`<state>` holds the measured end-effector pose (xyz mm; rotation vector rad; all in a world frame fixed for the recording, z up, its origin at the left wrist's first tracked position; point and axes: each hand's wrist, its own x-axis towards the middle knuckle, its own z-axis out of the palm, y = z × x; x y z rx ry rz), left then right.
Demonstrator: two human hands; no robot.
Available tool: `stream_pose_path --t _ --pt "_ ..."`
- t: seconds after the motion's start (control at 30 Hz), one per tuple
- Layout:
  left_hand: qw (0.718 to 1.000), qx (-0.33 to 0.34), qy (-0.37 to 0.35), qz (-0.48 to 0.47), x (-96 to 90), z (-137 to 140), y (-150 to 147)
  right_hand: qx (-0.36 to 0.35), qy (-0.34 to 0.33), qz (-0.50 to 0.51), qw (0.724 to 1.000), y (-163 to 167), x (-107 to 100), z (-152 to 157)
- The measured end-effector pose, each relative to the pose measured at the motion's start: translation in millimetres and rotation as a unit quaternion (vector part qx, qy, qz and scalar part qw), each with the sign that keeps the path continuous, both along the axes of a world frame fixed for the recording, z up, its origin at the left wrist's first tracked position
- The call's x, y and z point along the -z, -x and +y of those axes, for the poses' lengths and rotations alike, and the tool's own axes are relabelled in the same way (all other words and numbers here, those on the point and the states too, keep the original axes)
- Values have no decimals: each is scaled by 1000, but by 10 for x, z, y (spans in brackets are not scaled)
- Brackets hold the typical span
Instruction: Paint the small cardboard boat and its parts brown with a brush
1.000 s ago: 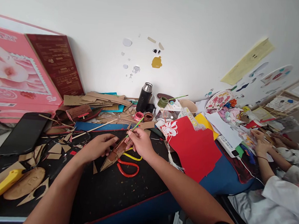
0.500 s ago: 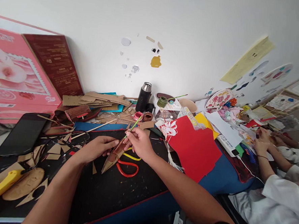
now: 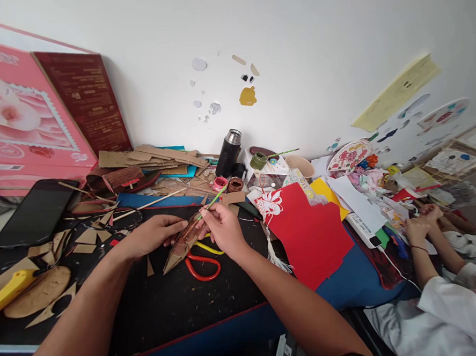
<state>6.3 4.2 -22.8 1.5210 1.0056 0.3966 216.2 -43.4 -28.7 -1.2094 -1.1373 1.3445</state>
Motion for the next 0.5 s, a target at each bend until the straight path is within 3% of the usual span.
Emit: stream_pose_path --t 0.3,0.5 --pt "986 -165 -16 11 42 22 -33 22 -32 -30 999 -91 -11 -184" --pt "985 -173 14 -3 92 8 -89 3 -22 -23 999 -96 53 -225"
